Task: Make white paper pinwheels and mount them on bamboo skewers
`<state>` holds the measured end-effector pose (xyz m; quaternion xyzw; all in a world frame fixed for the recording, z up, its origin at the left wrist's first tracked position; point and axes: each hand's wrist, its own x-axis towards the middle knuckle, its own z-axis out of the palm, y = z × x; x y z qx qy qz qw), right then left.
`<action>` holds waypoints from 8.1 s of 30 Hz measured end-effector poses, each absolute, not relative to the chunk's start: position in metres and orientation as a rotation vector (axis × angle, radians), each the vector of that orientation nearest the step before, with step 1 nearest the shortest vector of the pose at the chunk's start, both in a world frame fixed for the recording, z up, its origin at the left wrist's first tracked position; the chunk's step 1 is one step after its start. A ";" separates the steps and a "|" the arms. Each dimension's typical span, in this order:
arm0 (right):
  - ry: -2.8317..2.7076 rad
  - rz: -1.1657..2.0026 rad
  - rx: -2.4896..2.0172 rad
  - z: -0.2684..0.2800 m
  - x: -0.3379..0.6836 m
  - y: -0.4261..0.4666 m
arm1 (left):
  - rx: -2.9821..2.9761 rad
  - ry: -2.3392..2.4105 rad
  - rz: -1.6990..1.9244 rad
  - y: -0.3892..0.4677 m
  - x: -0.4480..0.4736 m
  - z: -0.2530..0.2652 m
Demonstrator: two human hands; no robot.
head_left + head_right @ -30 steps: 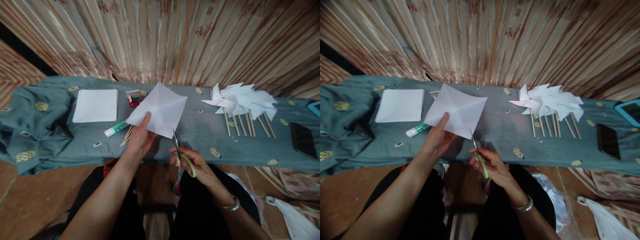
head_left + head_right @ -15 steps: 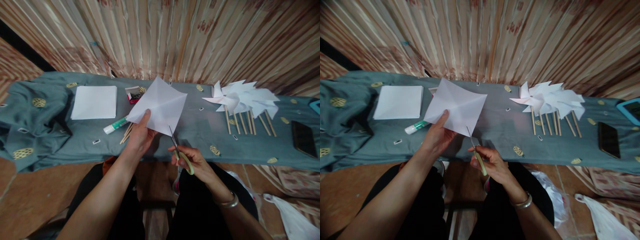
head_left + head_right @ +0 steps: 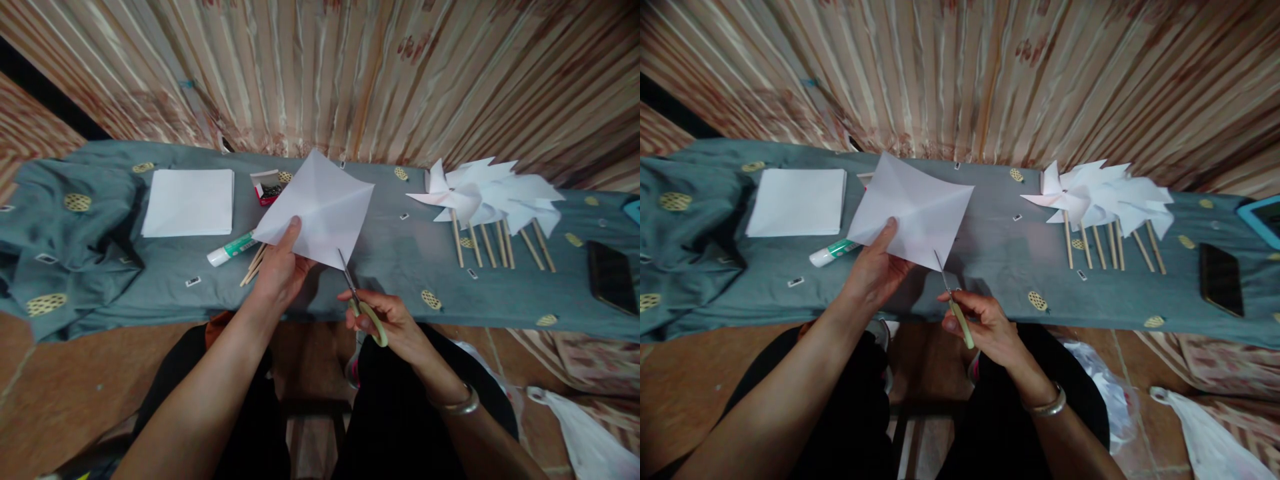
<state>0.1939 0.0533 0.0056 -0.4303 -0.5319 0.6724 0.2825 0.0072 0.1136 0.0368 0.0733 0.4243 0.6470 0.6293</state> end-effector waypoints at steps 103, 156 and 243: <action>-1.391 1.648 -1.198 0.014 0.187 0.040 | 0.029 0.720 1.557 0.115 0.014 0.052; -1.306 1.692 -1.221 0.009 0.185 0.041 | 0.080 0.695 1.560 0.114 0.016 0.047; -1.329 1.629 -1.208 0.015 0.180 0.042 | 0.117 0.716 1.516 0.109 0.021 0.044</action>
